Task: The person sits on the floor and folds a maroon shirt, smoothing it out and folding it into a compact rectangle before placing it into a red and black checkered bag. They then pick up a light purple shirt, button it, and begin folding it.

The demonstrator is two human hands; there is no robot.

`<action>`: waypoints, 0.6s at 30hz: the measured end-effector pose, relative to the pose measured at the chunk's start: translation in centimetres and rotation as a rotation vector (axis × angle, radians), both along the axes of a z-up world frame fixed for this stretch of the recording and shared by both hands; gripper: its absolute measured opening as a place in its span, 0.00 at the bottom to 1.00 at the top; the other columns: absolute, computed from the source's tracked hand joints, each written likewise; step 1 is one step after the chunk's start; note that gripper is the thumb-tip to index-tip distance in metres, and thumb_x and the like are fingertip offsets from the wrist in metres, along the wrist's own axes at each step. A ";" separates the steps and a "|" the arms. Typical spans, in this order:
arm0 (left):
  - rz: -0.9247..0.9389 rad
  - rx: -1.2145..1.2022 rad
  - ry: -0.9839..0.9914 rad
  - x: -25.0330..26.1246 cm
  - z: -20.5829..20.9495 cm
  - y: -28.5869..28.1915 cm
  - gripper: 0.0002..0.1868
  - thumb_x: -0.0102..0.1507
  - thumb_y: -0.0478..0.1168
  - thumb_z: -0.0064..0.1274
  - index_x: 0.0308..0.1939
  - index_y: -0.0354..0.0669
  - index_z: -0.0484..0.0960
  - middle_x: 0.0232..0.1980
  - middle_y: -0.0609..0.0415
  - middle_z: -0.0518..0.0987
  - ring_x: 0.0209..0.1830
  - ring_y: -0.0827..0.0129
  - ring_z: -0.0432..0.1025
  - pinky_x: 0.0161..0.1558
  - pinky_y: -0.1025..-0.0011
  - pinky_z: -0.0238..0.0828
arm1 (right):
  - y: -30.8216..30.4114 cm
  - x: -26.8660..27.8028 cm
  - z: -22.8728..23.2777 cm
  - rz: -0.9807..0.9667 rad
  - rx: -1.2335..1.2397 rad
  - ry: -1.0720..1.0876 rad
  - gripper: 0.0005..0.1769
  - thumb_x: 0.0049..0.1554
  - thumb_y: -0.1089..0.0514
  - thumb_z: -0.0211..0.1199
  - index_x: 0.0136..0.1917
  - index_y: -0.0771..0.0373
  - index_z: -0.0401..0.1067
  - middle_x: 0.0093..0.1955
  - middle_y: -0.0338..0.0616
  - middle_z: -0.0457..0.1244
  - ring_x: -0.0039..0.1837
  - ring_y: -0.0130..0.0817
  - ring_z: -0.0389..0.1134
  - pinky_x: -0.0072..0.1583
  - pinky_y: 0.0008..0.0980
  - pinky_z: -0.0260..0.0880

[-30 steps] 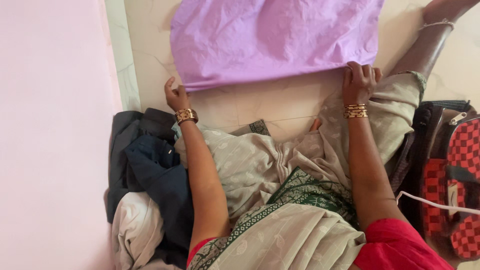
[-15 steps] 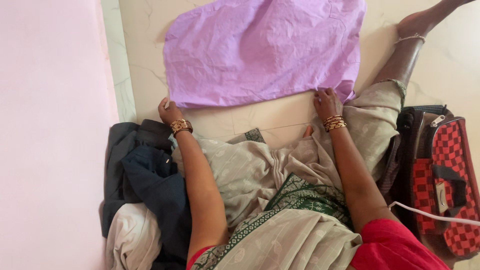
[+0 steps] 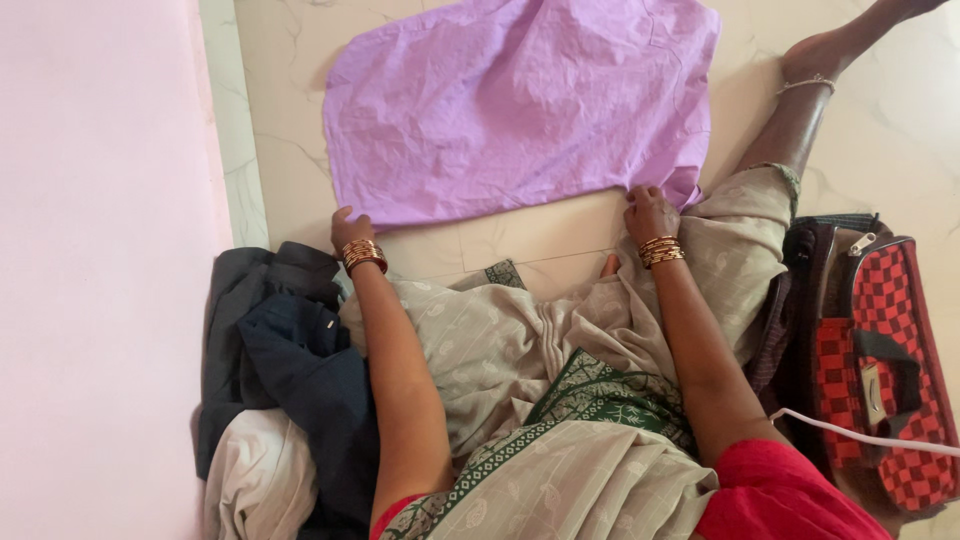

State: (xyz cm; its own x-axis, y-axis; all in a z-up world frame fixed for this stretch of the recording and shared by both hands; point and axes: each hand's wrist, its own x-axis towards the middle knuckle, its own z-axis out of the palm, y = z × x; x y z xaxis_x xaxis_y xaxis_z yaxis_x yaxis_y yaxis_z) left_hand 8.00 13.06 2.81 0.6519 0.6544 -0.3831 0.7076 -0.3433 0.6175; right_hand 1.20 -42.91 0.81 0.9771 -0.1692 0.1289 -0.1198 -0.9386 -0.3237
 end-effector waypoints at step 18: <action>0.027 0.279 -0.074 1.2 -3.6 1.0 0.26 0.58 0.49 0.59 0.61 0.58 0.76 0.60 0.47 0.75 0.61 0.48 0.69 0.61 0.46 0.62 | 1.0 -1.0 1.9 0.096 0.081 0.163 0.10 0.58 0.51 0.64 0.50 0.56 0.76 0.50 0.48 0.70 0.50 0.50 0.72 0.51 0.50 0.71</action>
